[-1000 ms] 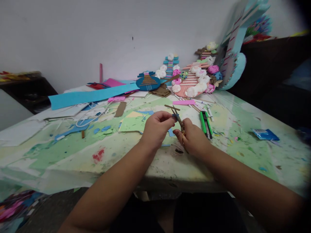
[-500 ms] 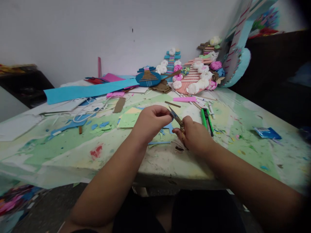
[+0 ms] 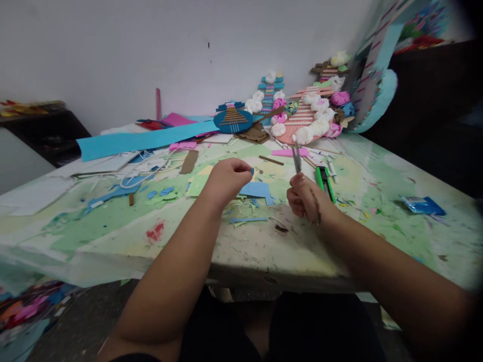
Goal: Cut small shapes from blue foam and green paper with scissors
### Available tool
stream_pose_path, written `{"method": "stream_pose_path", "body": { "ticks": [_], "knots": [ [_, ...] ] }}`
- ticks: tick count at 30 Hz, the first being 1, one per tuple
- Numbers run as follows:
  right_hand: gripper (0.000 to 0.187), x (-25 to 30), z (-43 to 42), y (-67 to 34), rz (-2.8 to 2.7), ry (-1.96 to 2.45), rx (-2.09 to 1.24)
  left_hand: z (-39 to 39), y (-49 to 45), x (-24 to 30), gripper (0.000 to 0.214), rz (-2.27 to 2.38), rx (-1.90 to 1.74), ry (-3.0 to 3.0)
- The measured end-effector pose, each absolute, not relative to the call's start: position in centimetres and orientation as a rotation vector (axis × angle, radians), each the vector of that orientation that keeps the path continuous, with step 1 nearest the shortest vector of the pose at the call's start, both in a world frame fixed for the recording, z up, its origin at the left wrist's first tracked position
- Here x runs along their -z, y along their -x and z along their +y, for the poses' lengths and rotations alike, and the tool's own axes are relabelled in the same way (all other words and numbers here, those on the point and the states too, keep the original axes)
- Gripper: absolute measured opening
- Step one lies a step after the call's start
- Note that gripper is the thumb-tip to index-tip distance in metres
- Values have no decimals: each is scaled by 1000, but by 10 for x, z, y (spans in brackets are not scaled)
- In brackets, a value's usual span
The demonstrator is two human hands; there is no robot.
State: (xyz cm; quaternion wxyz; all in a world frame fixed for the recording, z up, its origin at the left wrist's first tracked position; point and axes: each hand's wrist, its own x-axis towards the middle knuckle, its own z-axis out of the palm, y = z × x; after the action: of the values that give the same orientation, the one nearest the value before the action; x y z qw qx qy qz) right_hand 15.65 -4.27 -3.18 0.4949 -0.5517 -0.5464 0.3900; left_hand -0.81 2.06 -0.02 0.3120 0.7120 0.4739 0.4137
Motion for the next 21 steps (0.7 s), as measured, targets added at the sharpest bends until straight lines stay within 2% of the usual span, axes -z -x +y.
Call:
{"method": "stream_pose_path", "body": {
  "ticks": [3,6,9,13,21],
  "knots": [
    [50,19,-46,-162,-1065,1048,-1316,21,3,4,13,1153,-1108,-1815],
    [51,6,-55,-171,-1001,811,-1472,18,-2,6,14,845,-1133,-1691],
    [51,-1,-64,-180,-951,630,-1458,16,-8,9,13,664,-1116,-1603],
    [51,-1,-66,-186,-908,531,-1458,14,-13,13,16,690,-1079,-1602],
    [52,6,-61,-184,-1050,775,-1307,19,-10,16,19,838,-1246,-1719]
  ]
}}
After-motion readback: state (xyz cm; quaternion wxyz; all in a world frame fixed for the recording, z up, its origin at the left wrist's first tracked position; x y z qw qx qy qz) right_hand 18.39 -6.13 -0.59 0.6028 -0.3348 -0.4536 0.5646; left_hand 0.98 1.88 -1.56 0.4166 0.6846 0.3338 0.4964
